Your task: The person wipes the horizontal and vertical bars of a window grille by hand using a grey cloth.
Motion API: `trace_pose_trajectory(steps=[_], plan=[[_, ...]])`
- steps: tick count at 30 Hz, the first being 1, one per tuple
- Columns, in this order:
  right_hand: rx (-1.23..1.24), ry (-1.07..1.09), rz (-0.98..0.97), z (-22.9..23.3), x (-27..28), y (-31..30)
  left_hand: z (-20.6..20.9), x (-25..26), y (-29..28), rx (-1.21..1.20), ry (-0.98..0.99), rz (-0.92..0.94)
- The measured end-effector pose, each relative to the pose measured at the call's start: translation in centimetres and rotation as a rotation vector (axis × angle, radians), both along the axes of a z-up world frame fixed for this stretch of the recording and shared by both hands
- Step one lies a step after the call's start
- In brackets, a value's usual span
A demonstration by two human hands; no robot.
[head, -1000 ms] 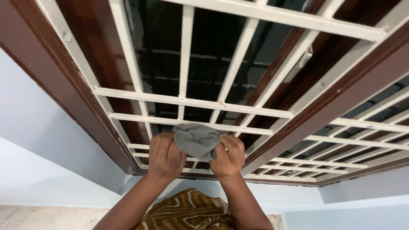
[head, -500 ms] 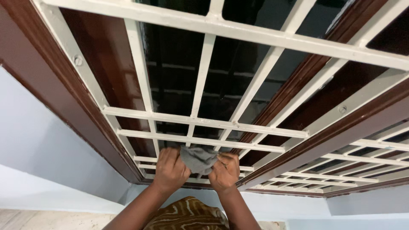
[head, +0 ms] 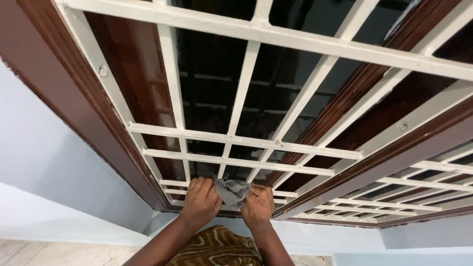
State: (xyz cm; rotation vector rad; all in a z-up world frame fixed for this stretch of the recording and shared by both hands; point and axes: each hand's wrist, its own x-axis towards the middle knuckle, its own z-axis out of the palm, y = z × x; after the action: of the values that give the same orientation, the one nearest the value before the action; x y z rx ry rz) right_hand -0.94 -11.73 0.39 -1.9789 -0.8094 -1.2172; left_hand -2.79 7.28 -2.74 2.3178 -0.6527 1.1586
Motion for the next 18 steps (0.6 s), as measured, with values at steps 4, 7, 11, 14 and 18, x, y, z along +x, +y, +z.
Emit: trace_pose_trajectory(steps=[4,7,11,14,18], plan=[[-0.037,0.02,-0.041,0.7,-0.8,0.4,0.9,-0.7,0.5,0.028,-0.018,0.011],[0.002,-0.117,0.026,2.2,-1.0,1.3,3.0,-2.0,1.4,-0.026,-0.057,0.0],[0.07,-0.26,0.131,5.7,0.1,3.5,7.5,-2.9,3.6,-0.069,-0.139,0.143],[-0.003,-0.379,0.154,7.9,1.2,5.5,10.7,-2.6,5.1,-0.14,-0.26,0.2],[-0.052,-0.378,0.063,7.9,1.4,7.7,10.8,-2.0,6.5,-0.134,-0.262,0.219]])
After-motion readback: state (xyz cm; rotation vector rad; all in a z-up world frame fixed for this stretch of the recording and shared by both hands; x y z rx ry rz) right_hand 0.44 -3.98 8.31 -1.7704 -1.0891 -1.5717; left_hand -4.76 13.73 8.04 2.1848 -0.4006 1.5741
